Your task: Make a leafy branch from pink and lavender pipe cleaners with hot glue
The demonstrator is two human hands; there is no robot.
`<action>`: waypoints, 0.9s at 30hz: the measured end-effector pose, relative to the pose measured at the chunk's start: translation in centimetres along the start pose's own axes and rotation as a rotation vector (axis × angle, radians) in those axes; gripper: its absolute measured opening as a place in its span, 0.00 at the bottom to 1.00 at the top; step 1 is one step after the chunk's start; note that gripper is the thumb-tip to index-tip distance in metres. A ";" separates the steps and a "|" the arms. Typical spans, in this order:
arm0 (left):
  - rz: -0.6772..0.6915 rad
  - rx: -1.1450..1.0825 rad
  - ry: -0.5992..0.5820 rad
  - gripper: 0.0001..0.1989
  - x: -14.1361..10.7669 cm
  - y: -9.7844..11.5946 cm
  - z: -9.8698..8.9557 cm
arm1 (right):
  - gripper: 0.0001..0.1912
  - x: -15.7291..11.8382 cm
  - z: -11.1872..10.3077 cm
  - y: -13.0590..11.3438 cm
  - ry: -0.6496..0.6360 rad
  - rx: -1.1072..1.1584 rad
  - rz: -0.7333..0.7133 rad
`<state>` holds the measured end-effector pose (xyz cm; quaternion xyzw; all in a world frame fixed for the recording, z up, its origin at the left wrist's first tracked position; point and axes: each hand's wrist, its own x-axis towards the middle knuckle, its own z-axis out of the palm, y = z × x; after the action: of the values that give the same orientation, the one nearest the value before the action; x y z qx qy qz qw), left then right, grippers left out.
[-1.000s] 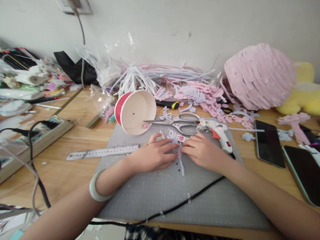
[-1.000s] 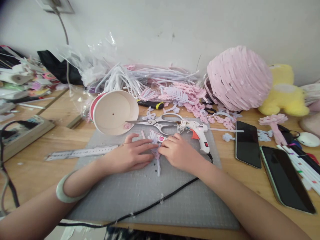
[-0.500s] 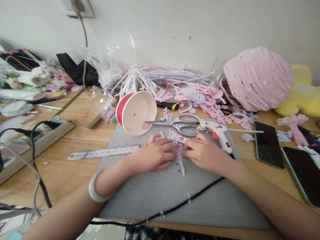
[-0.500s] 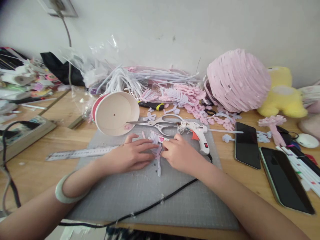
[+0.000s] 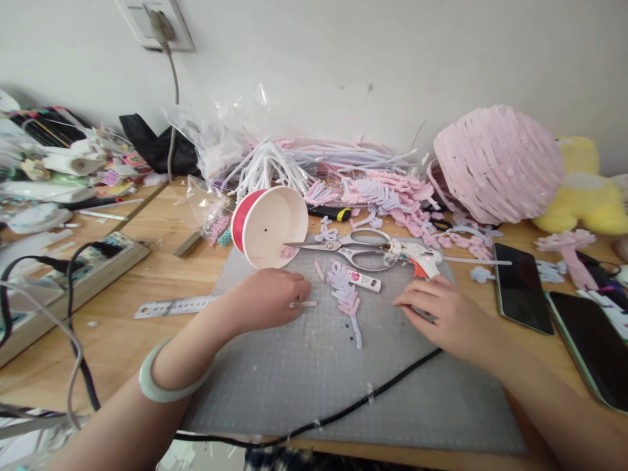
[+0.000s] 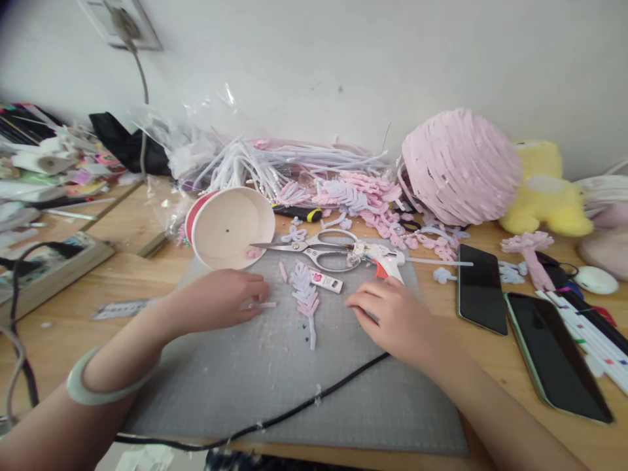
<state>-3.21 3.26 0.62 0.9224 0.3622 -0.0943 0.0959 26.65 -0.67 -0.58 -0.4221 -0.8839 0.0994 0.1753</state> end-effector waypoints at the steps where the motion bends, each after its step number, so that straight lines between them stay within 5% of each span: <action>1: 0.000 -0.009 -0.003 0.07 0.1 0.0 0.1 | 0.09 -0.2 0.2 0.0 -0.001 0.008 0.019; 6: 0.068 -0.108 0.133 0.04 0.7 1.5 0.2 | 0.07 -0.1 1.3 -1.7 0.063 0.192 0.109; 10: 0.261 -0.329 0.297 0.03 1.0 4.3 0.9 | 0.12 0.0 2.3 -4.1 0.012 0.445 0.122; 13: 0.325 -0.348 0.367 0.05 1.0 5.7 1.9 | 0.05 0.0 3.0 -4.9 -0.033 0.554 0.069; 27: 0.368 -0.456 0.479 0.04 1.3 5.6 2.9 | 0.05 0.2 3.8 -4.8 -0.046 0.654 0.178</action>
<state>1.31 -0.63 -1.92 0.9228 0.2143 0.2257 0.2269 21.65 -3.64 -2.49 -0.4166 -0.7687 0.4019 0.2720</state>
